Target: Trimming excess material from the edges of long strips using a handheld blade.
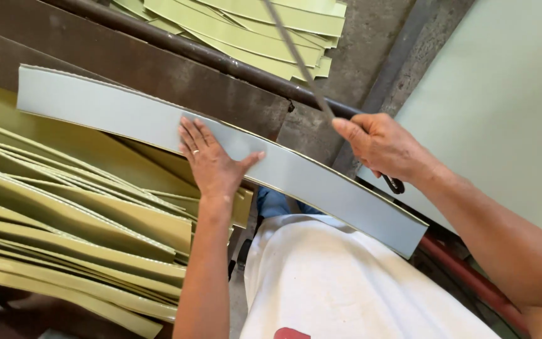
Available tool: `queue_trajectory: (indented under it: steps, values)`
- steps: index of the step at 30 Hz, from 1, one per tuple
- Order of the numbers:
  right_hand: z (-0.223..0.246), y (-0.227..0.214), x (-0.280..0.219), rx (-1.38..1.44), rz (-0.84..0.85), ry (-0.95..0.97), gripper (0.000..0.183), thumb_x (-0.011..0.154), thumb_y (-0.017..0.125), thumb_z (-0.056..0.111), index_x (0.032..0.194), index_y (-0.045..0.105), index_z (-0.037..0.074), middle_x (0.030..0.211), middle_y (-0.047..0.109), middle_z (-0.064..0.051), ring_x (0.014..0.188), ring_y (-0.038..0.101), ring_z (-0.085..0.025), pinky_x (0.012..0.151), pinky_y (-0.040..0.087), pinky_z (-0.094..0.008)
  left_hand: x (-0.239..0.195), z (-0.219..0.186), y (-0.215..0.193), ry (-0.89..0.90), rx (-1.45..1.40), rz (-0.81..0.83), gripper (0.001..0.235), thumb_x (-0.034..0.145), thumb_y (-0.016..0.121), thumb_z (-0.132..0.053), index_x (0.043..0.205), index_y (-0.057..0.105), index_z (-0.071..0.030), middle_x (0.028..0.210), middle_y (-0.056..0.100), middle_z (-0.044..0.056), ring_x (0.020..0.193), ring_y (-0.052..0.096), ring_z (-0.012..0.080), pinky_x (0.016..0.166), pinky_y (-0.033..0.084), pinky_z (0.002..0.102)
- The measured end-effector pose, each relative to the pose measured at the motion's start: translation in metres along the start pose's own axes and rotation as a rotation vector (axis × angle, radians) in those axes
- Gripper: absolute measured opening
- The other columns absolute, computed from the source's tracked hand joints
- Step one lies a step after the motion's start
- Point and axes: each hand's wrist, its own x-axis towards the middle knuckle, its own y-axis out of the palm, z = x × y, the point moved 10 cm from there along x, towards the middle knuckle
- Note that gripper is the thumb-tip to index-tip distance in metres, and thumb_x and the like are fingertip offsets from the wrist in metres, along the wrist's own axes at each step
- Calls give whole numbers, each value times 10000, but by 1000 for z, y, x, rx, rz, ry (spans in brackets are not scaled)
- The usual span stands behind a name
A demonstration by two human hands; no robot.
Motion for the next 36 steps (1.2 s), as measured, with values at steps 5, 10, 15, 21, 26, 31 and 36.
queue_trajectory:
  steps: [5, 10, 15, 21, 26, 31, 36]
  values:
    - [-1, 45, 4, -12, 119, -6, 551, 1004, 509, 576, 803, 535, 64, 596, 482, -4, 479, 468, -155, 420, 424, -373, -5, -6, -2, 0, -54, -29, 1588, 533, 831, -812, 1561, 93, 148, 1658, 49, 336, 1561, 41, 448, 1262, 90, 527]
    - [-10, 58, 7, -374, 299, 41, 643, 991, 498, 610, 746, 583, 21, 587, 527, -41, 513, 532, -153, 463, 486, -362, -21, -15, 1, 11, -95, -74, 1560, 543, 855, -786, 1532, 110, 163, 1641, 70, 341, 1548, 65, 464, 1251, 104, 551]
    - [4, 9, -4, 85, 13, 33, 599, 1032, 489, 557, 783, 528, 13, 587, 429, -53, 481, 433, -201, 418, 413, -407, -33, -31, 10, 86, -128, -81, 1514, 549, 864, -732, 1551, 156, 155, 1648, 101, 339, 1551, 98, 459, 1245, 131, 577]
    - [-47, 61, -2, -354, 237, -156, 494, 993, 538, 553, 817, 683, 114, 557, 619, 59, 488, 580, -78, 444, 471, -292, -32, -35, 7, 14, -128, 53, 1548, 501, 864, -736, 1526, 119, 152, 1643, 77, 329, 1548, 86, 446, 1238, 133, 575]
    - [-47, 33, 0, -49, 34, 133, 638, 1073, 479, 563, 859, 613, -23, 653, 526, -170, 559, 509, -305, 508, 434, -513, -33, -39, 6, 91, -146, -62, 1517, 546, 878, -720, 1530, 130, 159, 1633, 90, 348, 1540, 95, 473, 1231, 135, 595]
    - [-46, 83, 9, -485, 274, -66, 681, 967, 488, 633, 838, 664, -12, 775, 668, -197, 750, 647, -340, 735, 527, -481, -28, -27, 1, 12, -115, 39, 1504, 515, 912, -644, 1552, 140, 126, 1642, 123, 316, 1547, 111, 445, 1227, 145, 567]
    - [-2, 45, 10, -415, 107, -107, 656, 977, 500, 601, 852, 671, -20, 717, 658, -195, 683, 639, -315, 662, 516, -492, 10, 21, -21, 23, -54, -118, 1468, 599, 876, -738, 1563, 160, 108, 1651, 137, 324, 1583, 126, 412, 1317, 101, 491]
